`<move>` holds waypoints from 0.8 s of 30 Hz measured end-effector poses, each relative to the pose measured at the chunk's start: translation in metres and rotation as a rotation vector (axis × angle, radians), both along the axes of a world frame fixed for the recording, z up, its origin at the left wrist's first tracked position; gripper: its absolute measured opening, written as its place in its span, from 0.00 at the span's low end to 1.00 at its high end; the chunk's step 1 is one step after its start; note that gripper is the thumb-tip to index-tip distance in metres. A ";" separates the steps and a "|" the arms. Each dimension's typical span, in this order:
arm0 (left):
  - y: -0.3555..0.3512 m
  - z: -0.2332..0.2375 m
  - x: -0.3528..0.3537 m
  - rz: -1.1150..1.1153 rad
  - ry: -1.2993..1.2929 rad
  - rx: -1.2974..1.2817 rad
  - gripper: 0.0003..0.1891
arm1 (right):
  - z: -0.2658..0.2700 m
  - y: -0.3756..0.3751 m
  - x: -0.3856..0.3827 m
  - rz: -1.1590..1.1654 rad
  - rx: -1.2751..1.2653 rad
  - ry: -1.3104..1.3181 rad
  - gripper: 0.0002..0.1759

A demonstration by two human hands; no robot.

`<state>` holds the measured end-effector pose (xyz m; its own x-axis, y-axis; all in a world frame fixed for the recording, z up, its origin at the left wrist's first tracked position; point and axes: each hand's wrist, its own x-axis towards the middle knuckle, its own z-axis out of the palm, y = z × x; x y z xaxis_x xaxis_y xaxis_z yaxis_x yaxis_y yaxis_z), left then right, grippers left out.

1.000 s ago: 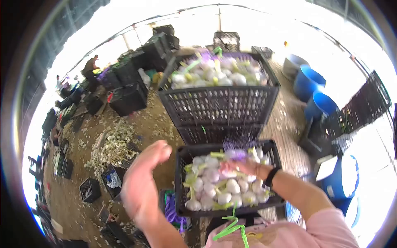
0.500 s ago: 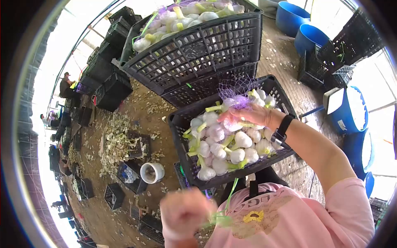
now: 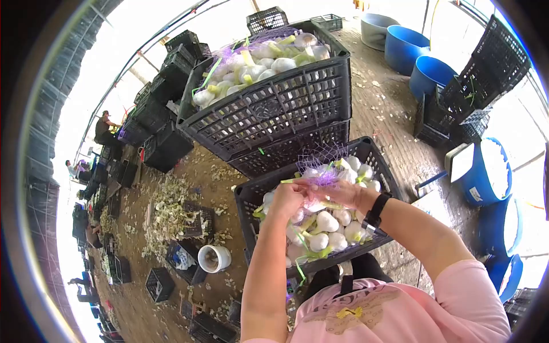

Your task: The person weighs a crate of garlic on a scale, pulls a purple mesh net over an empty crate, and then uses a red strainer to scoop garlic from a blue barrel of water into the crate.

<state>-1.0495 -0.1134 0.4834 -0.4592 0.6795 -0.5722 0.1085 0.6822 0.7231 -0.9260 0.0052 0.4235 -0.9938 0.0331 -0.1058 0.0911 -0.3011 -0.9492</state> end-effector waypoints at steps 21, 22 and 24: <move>0.015 -0.043 0.148 -0.339 0.946 0.428 0.08 | 0.015 0.014 -0.035 0.533 1.100 0.193 0.13; 0.030 -0.057 0.145 -0.373 1.061 0.402 0.10 | 0.025 0.014 -0.034 0.548 1.057 0.043 0.13; 0.047 -0.079 0.136 -0.380 1.149 0.448 0.13 | 0.044 0.012 -0.035 0.624 1.034 -0.101 0.13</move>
